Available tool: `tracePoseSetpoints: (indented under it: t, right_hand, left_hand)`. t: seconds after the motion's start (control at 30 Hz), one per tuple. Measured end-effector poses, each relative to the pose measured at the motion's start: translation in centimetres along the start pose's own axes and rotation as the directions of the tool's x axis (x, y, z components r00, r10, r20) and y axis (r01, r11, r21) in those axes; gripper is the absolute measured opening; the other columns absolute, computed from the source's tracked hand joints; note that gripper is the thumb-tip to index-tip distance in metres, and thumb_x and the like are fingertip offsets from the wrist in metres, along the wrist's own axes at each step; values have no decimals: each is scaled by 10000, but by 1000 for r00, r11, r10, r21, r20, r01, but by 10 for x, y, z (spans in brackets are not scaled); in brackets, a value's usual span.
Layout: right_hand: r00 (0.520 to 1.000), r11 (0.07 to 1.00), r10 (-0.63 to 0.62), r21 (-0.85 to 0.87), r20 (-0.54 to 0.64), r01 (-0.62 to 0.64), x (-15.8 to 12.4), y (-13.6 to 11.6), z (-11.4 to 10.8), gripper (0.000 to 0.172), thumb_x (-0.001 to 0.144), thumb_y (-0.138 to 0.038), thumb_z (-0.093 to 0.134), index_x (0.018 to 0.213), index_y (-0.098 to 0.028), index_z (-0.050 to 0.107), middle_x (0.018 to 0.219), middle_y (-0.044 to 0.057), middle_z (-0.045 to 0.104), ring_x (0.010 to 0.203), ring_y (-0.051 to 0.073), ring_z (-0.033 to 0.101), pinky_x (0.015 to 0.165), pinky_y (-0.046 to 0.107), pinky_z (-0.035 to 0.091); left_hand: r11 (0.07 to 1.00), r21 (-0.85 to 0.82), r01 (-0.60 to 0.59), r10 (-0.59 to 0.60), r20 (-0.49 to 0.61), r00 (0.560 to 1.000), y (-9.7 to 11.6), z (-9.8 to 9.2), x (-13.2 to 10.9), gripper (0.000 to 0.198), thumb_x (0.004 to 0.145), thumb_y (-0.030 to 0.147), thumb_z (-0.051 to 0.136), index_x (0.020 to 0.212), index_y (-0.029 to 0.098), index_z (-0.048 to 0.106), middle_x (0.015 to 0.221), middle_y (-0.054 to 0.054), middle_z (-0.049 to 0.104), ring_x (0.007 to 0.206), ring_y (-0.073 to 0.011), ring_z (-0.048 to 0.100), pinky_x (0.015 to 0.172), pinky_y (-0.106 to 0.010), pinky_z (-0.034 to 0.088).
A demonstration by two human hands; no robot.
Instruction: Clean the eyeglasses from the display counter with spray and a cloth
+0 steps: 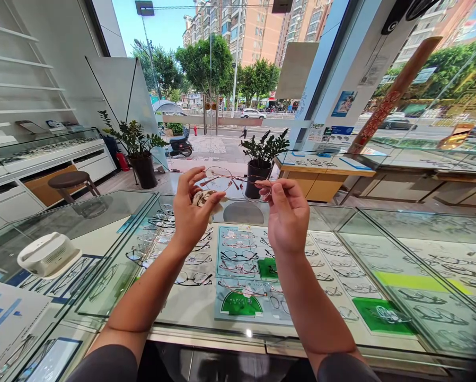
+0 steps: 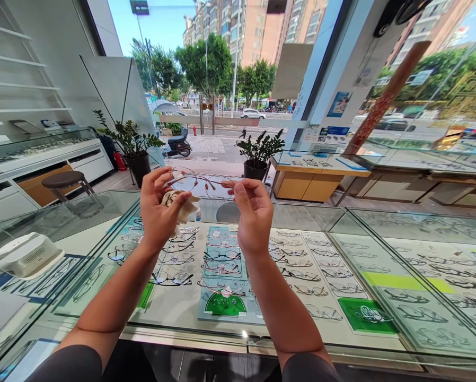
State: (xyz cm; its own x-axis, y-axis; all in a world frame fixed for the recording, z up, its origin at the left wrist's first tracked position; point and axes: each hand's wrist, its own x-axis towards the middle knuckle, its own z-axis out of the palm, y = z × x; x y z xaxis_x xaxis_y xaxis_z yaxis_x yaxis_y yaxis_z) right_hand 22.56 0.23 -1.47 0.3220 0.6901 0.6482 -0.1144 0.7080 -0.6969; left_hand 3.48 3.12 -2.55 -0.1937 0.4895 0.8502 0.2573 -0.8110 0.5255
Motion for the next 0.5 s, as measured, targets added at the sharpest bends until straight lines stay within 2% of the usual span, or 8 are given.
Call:
tracePoseSetpoints:
  t: [0.17,0.33,0.5]
  right_hand:
    - [1000,999,5,-32,4,-5,1,2,0,220,999,-490,687,1008,-275,644,1047,51,816,919,206,723,862,398,570]
    - [1000,1000,26,-2,14,-26,2,3,-1,229,982,-493,713,991,-275,644,1026,43,812,889,196,711,841,386,569]
    - [997,998,41,-40,65,-39,1,4,0,229,1006,-499,665,984,-274,626,1060,54,809,909,204,725,847,398,582]
  left_hand:
    - [993,-103,52,-49,28,998,-3,-1,1,629,809,461,953,1317,295,621,1229,-66,751,1049,-209,778,885,-334,643]
    - [982,-184,47,-32,85,996,-3,0,3,630,843,481,921,1336,313,567,1191,-63,779,1083,-232,801,834,-329,678]
    - [980,-197,22,-11,58,998,-2,0,3,604,840,524,910,1284,309,562,1156,-55,797,1047,-236,820,787,-329,699]
